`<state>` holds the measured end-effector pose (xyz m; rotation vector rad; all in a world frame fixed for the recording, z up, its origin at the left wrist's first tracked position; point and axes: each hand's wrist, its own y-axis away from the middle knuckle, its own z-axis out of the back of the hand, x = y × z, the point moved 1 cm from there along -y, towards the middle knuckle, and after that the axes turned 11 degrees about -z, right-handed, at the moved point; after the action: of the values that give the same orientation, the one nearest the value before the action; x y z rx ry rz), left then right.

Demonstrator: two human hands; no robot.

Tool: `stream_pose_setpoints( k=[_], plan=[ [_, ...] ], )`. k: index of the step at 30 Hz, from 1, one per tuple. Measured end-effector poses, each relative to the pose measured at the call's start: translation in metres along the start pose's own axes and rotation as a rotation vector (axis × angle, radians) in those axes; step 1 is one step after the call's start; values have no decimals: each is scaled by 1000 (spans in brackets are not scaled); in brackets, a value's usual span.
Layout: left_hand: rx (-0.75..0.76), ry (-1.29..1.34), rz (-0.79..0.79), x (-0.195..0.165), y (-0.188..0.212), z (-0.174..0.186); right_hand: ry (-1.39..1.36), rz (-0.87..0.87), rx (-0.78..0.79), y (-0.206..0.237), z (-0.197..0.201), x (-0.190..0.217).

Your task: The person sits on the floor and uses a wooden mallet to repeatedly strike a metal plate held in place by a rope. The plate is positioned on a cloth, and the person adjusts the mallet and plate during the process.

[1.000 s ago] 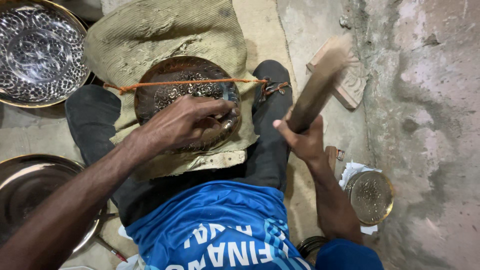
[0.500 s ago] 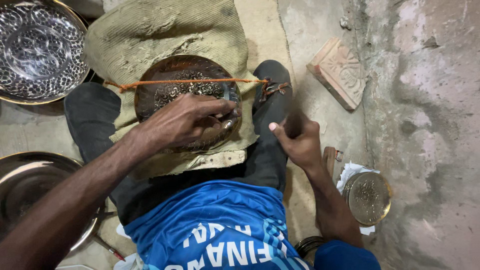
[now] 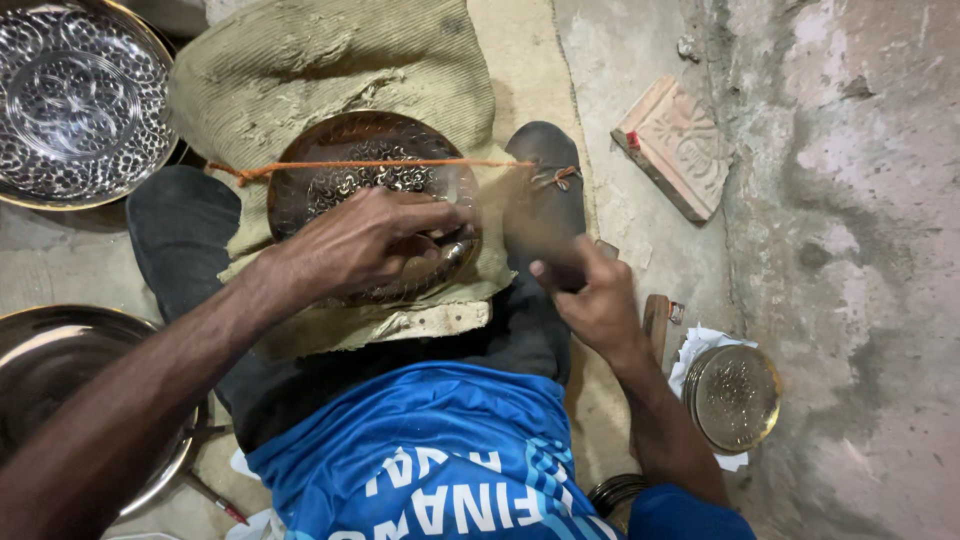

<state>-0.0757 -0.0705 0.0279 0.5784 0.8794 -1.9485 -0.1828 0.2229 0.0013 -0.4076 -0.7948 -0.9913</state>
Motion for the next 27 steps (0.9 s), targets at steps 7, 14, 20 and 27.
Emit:
stream_pose_setpoints(
  k=[7,14,20,27],
  plan=[
    [40,3,17,-1,-2,2,129,78,-14,7,-3,-8],
    [102,35,88,-3,-6,4,246,245,-103,9,-11,-16],
    [22,74,-51,-9,-8,7,-164,-91,0,13,-16,-39],
    [190,95,94,-14,-12,11,-3,-53,-141,10,-22,-41]
  ],
)
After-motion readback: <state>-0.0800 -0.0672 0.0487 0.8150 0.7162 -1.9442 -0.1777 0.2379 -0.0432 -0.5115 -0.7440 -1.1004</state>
